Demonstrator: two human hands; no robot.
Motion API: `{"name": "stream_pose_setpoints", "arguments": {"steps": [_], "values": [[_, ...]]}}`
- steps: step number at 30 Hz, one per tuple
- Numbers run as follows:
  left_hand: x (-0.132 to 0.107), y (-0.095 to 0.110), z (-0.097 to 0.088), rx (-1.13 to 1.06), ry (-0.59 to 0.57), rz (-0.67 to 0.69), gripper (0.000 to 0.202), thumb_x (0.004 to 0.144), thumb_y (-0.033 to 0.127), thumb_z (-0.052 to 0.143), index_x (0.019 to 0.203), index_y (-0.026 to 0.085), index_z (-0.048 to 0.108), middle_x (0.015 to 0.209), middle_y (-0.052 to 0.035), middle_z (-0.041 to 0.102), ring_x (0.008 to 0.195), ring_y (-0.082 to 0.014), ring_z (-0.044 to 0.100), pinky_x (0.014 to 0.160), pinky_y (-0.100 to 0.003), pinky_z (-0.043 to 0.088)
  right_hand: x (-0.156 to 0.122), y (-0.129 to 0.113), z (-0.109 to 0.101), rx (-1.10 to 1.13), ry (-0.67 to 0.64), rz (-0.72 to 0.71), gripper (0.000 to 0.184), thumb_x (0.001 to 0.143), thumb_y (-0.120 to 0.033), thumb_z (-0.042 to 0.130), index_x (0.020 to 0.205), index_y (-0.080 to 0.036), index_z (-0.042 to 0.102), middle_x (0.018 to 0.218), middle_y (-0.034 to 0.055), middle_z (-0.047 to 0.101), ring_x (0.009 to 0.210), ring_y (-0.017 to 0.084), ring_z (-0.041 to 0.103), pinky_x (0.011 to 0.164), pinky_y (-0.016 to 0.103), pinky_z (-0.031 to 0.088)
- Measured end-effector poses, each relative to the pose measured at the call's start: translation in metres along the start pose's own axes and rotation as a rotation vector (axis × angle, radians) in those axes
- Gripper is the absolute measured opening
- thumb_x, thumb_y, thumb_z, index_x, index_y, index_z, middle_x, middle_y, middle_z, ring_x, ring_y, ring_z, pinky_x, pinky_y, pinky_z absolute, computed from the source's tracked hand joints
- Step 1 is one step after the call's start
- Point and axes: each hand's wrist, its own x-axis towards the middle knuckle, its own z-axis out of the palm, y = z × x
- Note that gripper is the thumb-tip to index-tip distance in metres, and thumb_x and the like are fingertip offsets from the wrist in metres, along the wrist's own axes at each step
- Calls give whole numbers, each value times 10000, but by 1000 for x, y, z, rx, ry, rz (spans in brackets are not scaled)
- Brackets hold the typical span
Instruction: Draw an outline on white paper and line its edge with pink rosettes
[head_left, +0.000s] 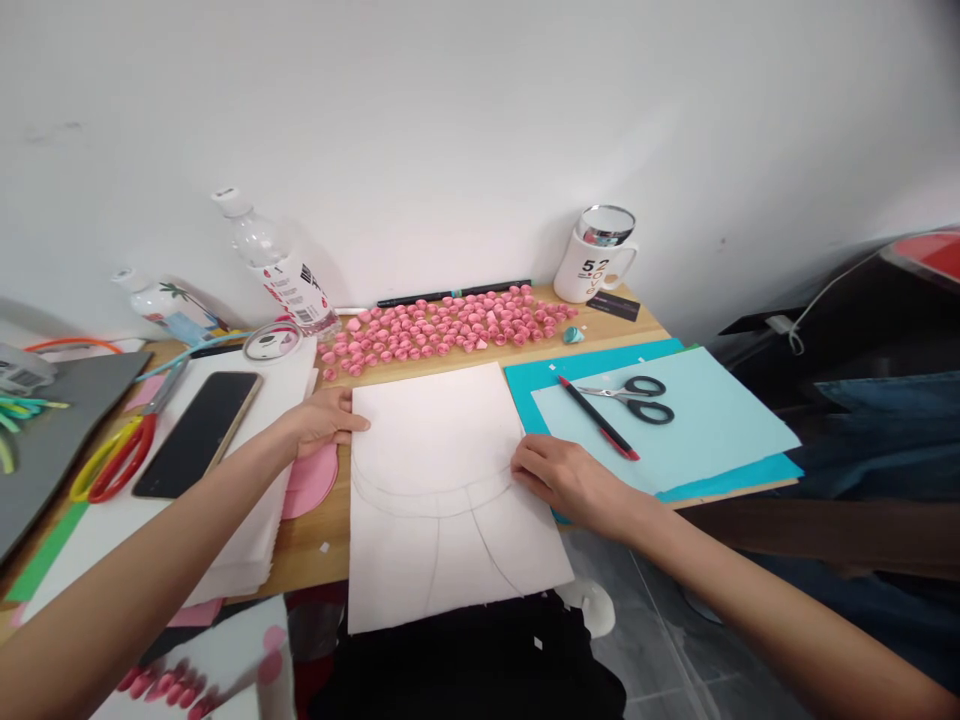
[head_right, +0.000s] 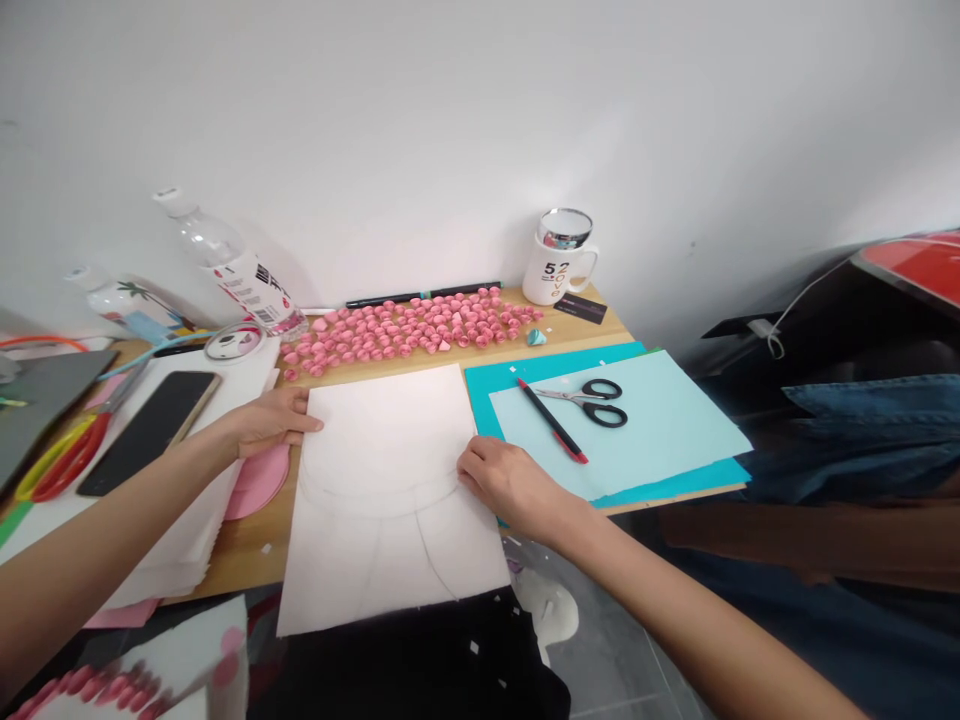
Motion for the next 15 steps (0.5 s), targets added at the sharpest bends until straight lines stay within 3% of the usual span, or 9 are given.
{"name": "stream_pose_setpoints", "arguments": {"steps": [15], "values": [[2, -1, -1, 4, -3, -4, 473, 372, 110, 845, 786, 161, 622, 733, -31, 698, 759, -205, 690, 634, -269, 568, 3, -1, 2, 0, -37, 53, 181, 903, -119, 428, 772, -145, 549, 796, 67, 564, 693, 159, 516, 608, 273, 391]]}}
